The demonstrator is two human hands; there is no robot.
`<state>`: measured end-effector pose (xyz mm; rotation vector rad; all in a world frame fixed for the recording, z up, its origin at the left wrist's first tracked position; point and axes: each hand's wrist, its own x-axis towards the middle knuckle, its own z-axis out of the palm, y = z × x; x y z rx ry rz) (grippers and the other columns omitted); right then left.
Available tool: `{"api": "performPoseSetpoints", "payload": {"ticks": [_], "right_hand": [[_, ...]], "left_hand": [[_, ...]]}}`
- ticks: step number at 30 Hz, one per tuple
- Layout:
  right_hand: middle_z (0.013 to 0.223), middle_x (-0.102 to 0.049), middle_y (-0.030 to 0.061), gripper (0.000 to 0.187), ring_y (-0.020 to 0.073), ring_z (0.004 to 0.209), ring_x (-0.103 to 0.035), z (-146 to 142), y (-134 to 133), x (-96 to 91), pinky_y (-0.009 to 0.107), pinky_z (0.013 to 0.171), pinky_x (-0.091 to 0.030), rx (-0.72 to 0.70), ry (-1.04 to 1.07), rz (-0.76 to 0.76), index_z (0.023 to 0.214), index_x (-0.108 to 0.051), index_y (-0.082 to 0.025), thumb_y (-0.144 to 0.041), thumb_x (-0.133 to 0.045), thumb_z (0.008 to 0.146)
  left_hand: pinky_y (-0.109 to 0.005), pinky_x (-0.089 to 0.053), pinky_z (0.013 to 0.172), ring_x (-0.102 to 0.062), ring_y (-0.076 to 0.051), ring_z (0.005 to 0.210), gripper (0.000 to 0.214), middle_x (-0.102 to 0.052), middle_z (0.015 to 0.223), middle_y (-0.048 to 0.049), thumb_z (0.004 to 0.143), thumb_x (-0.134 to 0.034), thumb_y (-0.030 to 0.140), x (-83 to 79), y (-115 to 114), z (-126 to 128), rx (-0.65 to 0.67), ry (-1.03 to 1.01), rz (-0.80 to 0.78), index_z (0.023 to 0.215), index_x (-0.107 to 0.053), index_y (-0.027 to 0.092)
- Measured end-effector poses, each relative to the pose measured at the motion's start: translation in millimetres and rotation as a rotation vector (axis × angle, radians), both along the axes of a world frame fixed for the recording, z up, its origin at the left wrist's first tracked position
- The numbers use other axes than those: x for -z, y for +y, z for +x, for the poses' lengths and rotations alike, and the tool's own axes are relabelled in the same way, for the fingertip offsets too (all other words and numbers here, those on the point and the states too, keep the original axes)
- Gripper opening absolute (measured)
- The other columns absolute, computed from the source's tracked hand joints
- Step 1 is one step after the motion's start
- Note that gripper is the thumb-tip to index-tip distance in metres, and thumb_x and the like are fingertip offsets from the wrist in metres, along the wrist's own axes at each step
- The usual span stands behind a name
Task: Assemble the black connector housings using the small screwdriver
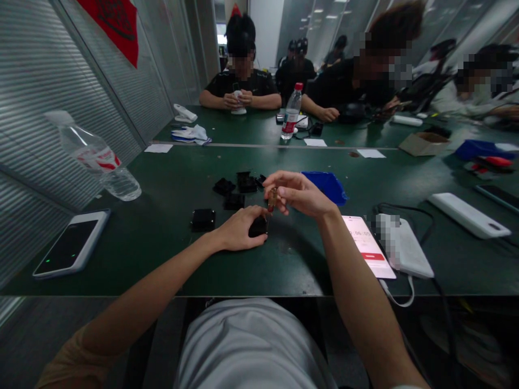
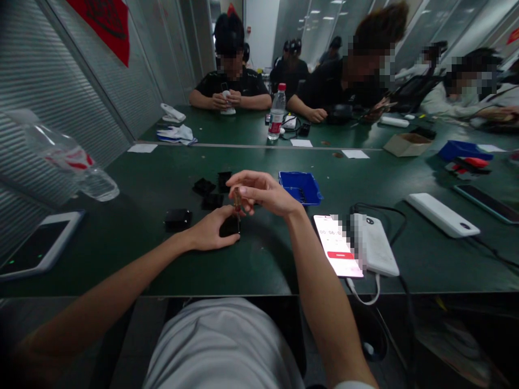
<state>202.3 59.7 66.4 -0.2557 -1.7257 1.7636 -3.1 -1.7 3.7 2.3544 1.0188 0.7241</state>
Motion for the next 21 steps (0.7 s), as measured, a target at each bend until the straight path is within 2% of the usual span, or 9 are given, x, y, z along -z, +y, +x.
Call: {"api": "performPoseSetpoints", "payload": {"ticks": [7,11,16,21], "right_hand": [[0.086,-0.075,0.0052,0.026,0.0065,0.053,-0.063,0.4,0.0,-0.3,0.014,0.042,-0.046,0.007,-0.007,0.043,0.101,-0.073,-0.012,-0.032,-0.08,0.086],[0.091,-0.077,0.0067,0.025,0.0065,0.053,-0.064,0.3,1.1,-0.1,0.013,0.041,-0.044,0.028,-0.007,0.047,0.097,-0.071,-0.012,-0.029,-0.082,0.083],[0.085,-0.076,0.0036,0.026,0.006,0.05,-0.063,-0.6,2.0,0.6,0.013,0.039,-0.042,0.081,0.009,0.047,0.088,-0.067,-0.013,-0.025,-0.087,0.077],[0.082,-0.075,0.0018,0.028,0.0048,0.049,-0.06,-2.4,0.2,-1.0,0.013,0.039,-0.041,0.078,0.02,0.057,0.085,-0.065,-0.014,-0.023,-0.089,0.074]], "left_hand": [[-0.048,-0.049,0.104,-0.062,-0.03,0.116,0.047,-0.065,0.125,-0.0105,0.082,-0.071,0.027,-0.2,-0.3,-0.1,-0.011,0.003,0.013,0.125,-0.055,0.021],[-0.048,-0.048,0.105,-0.062,-0.03,0.116,0.047,-0.065,0.125,-0.01,0.082,-0.07,0.027,0.8,0.0,-0.7,0.003,-0.007,0.019,0.126,-0.055,0.021],[-0.049,-0.047,0.108,-0.061,-0.03,0.119,0.051,-0.064,0.13,-0.0097,0.082,-0.07,0.029,3.7,1.1,-2.5,0.001,-0.015,0.006,0.13,-0.053,0.022],[-0.049,-0.049,0.106,-0.063,-0.03,0.117,0.048,-0.065,0.126,-0.0089,0.082,-0.071,0.029,4.5,1.2,-2.7,-0.006,-0.009,0.002,0.127,-0.054,0.023]]}}
